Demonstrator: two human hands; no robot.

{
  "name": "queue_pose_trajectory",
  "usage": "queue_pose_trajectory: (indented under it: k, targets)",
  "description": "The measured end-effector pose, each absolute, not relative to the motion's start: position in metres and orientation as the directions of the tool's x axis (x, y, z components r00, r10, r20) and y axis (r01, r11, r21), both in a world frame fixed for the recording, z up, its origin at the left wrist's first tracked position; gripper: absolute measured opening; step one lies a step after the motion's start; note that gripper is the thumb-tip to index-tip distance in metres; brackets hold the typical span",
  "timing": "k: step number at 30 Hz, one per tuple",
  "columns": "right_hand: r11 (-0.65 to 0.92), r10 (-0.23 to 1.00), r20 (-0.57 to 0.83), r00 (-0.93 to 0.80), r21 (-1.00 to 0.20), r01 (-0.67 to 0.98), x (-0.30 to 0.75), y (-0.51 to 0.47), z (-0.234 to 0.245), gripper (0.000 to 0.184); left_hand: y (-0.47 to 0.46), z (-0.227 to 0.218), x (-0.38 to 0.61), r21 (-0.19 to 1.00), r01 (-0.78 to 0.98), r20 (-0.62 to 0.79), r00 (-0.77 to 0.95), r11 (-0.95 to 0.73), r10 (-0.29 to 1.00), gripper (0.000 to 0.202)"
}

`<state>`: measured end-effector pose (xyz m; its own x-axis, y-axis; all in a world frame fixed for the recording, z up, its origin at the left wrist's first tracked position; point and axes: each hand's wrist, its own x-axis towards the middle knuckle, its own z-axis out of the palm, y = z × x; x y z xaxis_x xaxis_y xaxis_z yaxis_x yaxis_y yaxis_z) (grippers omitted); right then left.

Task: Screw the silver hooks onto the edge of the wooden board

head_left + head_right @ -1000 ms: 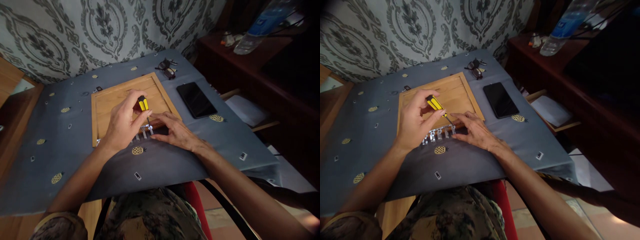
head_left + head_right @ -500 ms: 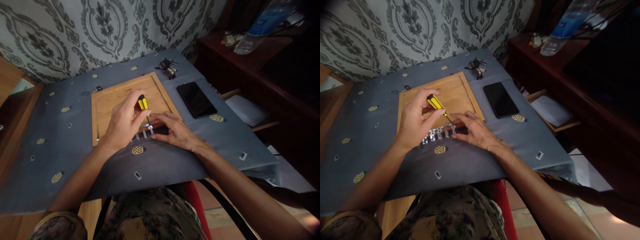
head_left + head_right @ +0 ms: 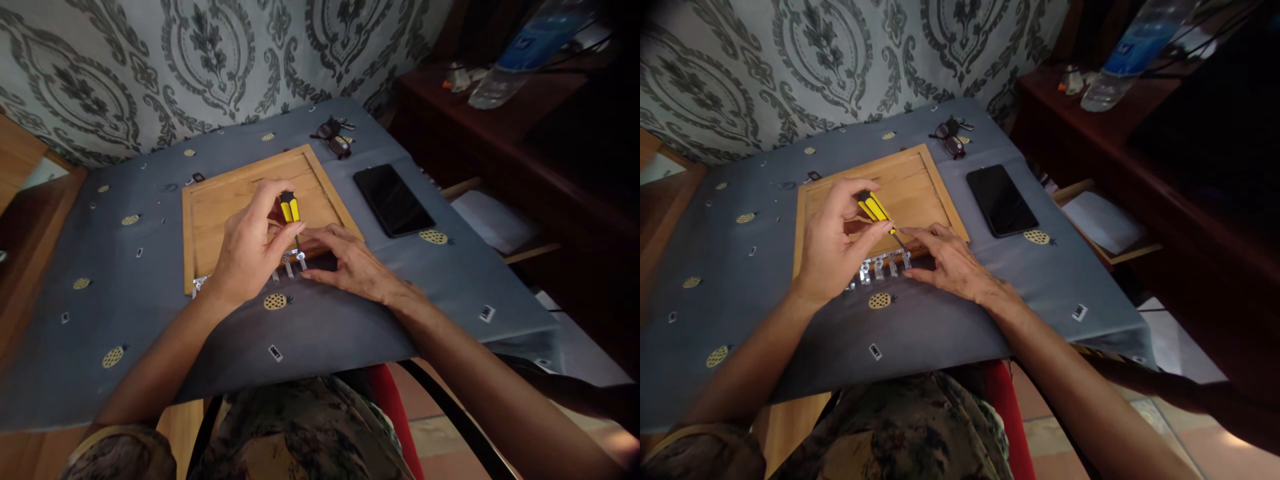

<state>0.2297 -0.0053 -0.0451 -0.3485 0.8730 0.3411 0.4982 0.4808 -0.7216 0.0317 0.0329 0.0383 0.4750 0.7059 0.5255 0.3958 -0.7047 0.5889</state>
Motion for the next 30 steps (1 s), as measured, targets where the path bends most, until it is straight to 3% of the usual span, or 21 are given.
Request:
queue_pose_trajectory:
  k: [12,24,30]
  targets:
    - [0.442,0.891,0.296,-0.344,-0.739,0.508,0.2295,-0.0049,-0.0415,0.062,0.0337,0.0354,0.0336,0.627,0.320,0.489,0.548,-0.710,0.679,0.032]
    - [0.449,0.889,0.306,-0.341,-0.731,0.513,0.2288,-0.0043,-0.0433,0.060,0.0359,0.0325,0.0339,0.623,0.335,0.508,0.514,-0.707,0.691,0.013]
    - [0.435,0.892,0.298,-0.341,-0.772,0.463,0.2285,-0.0044,-0.0466,0.066,0.0390,0.0331,0.0290,0.605,0.373,0.483,0.530,-0.703,0.697,0.025]
